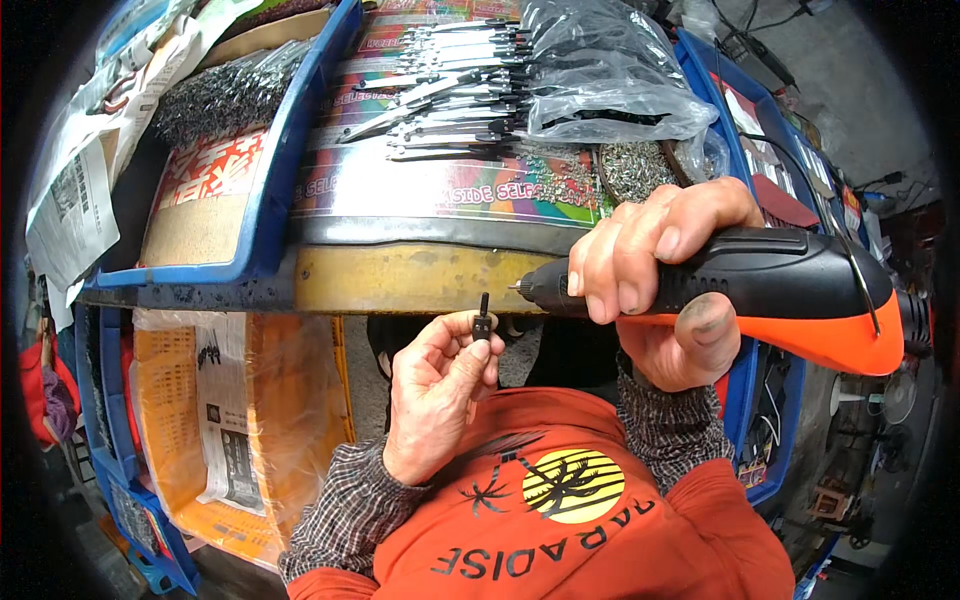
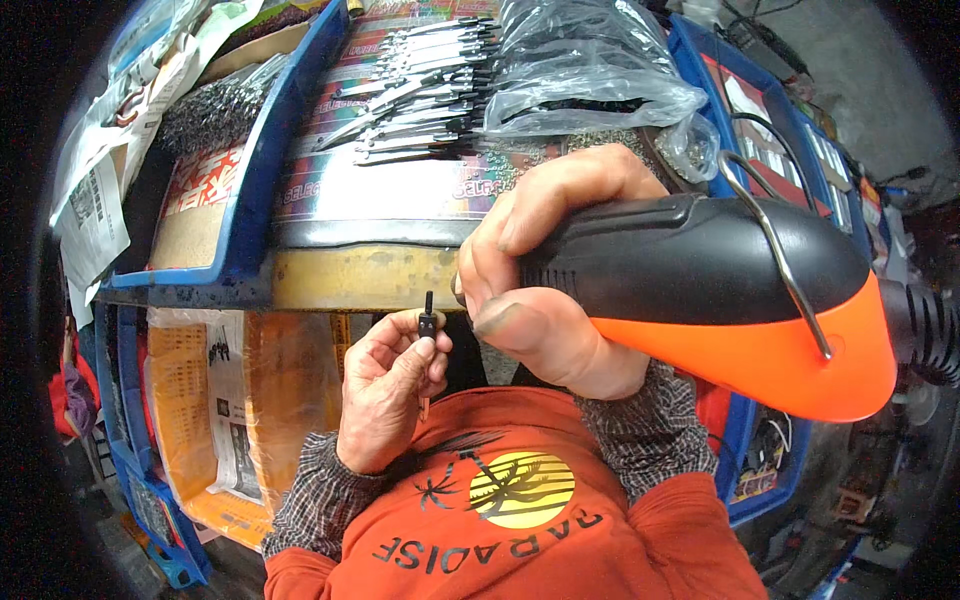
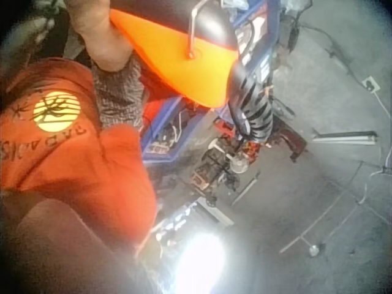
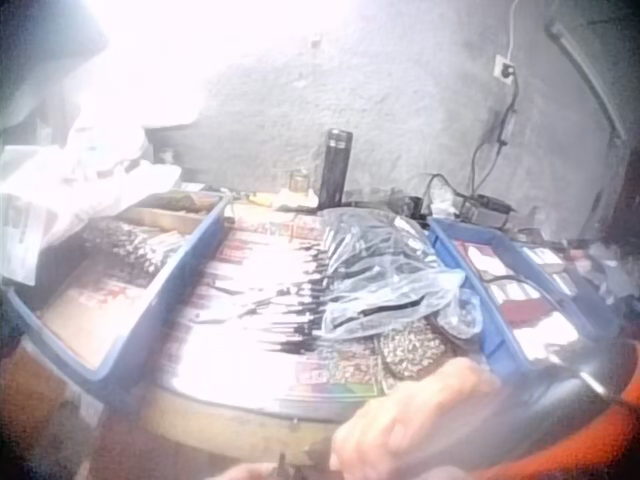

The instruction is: The person assembles metal compass arms by fitting plastic pieces onto them and driving screws using an electric screwdriver.

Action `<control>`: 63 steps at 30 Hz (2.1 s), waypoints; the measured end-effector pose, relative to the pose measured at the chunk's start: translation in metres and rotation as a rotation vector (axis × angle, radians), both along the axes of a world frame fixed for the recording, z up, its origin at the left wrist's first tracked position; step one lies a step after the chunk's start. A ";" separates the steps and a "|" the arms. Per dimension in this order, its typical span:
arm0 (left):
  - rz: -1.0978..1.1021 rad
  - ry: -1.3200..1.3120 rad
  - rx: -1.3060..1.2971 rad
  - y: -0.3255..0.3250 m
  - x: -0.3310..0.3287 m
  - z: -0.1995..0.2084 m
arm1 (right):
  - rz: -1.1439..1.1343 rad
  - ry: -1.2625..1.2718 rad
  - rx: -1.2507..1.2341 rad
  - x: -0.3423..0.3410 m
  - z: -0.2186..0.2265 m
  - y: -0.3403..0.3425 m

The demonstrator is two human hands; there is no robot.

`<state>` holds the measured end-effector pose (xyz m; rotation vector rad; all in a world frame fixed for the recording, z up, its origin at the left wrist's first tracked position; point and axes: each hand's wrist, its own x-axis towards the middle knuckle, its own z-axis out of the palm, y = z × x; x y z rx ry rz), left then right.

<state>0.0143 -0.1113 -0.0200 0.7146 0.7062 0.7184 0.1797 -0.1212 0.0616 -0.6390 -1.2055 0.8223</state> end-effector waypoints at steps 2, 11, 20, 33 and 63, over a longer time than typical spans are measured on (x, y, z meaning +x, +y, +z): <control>0.003 0.002 -0.027 0.001 -0.001 -0.001 | 0.002 -0.001 -0.001 0.000 -0.001 0.001; -0.040 0.052 -0.089 0.001 0.003 0.005 | 0.001 -0.022 0.002 -0.001 -0.003 0.000; 0.007 -0.079 -0.263 0.006 0.010 0.002 | 0.055 -0.039 0.024 0.003 -0.007 0.002; 0.051 0.036 -0.176 0.000 0.017 0.003 | 0.153 -0.083 0.006 0.005 -0.010 0.004; 0.096 0.039 -0.250 -0.001 0.020 0.016 | 0.003 -0.184 -0.163 -0.012 0.002 0.012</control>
